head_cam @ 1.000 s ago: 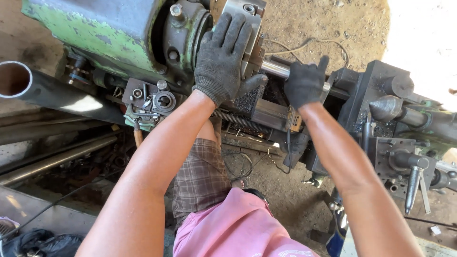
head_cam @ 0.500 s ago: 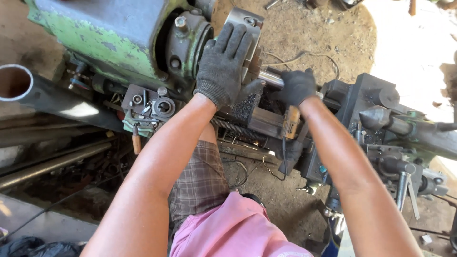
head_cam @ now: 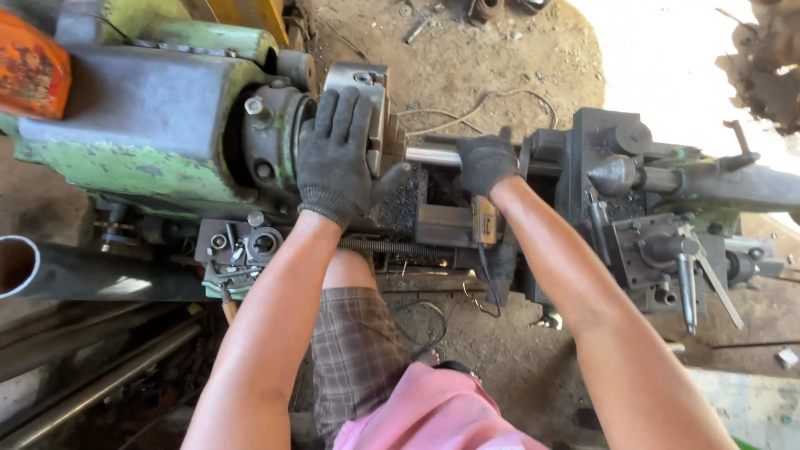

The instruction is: Grinding a rotating metal rod on a lathe using an angle grinder, followed by filing and measuring with a caliper.

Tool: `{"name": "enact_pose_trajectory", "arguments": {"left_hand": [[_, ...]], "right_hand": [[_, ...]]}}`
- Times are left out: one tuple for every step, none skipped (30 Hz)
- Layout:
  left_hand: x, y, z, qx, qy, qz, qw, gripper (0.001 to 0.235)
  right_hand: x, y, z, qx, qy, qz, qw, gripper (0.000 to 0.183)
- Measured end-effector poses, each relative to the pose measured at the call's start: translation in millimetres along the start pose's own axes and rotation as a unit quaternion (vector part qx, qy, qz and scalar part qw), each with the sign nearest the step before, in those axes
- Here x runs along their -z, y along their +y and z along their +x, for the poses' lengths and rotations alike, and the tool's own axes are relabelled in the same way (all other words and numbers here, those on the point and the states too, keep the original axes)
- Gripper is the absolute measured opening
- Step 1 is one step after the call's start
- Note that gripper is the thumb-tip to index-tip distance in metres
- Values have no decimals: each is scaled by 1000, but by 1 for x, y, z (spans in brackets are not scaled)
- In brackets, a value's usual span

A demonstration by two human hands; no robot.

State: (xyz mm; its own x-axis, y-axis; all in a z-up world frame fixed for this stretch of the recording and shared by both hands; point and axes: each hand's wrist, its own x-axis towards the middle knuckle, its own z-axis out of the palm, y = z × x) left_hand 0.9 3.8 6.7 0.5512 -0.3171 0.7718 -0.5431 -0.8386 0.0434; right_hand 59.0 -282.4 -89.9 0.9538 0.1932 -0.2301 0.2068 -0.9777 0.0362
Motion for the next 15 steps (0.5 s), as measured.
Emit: {"name": "enact_pose_trajectory", "arguments": {"left_hand": [[3, 5, -1, -1, -3, -4, 1000, 99], [7, 5, 1, 9, -23, -2, 1000, 99], [11, 5, 3, 19, -44, 0, 999, 98], [11, 4, 3, 16, -46, 0, 999, 98], [10, 3, 3, 12, -41, 12, 999, 97], [9, 5, 1, 10, -38, 23, 999, 97], [8, 5, 0, 8, -43, 20, 999, 97], [8, 4, 0, 34, -116, 40, 992, 91], [7, 5, 0, 58, -189, 60, 978, 86], [13, 1, -1, 45, -190, 48, 980, 86], [16, -3, 0, 32, -142, 13, 989, 83], [11, 2, 1, 14, -96, -39, 995, 80], [17, 8, 6, -2, -98, -69, 993, 80], [25, 9, 12, -37, -91, -9, 995, 75], [33, 8, 18, -72, -80, 51, 993, 72]], "right_hand": [[27, -17, -47, -4, -4, 1, 1000, 51], [68, -38, -82, -46, -2, 79, 996, 79], [120, -57, -119, -88, -1, 156, 984, 112], [99, -48, -144, -89, -1, 159, 983, 112], [77, -40, -170, -9, 241, 143, 960, 97], [53, -31, -199, 68, 465, 115, 875, 85], [60, -29, -229, 64, 462, 117, 877, 85], [67, -27, -259, 46, 477, 119, 869, 73], [75, -24, -289, 28, 492, 120, 862, 62], [69, -16, -307, 12, 493, 114, 862, 62], [64, -7, -326, -61, 526, 116, 841, 51], [59, 2, -356, -146, 553, 104, 814, 41], [57, 22, -368, -174, 549, 85, 813, 41], [54, 42, -379, -182, 565, 58, 803, 41], [51, 61, -390, -188, 580, 31, 792, 41]]}}
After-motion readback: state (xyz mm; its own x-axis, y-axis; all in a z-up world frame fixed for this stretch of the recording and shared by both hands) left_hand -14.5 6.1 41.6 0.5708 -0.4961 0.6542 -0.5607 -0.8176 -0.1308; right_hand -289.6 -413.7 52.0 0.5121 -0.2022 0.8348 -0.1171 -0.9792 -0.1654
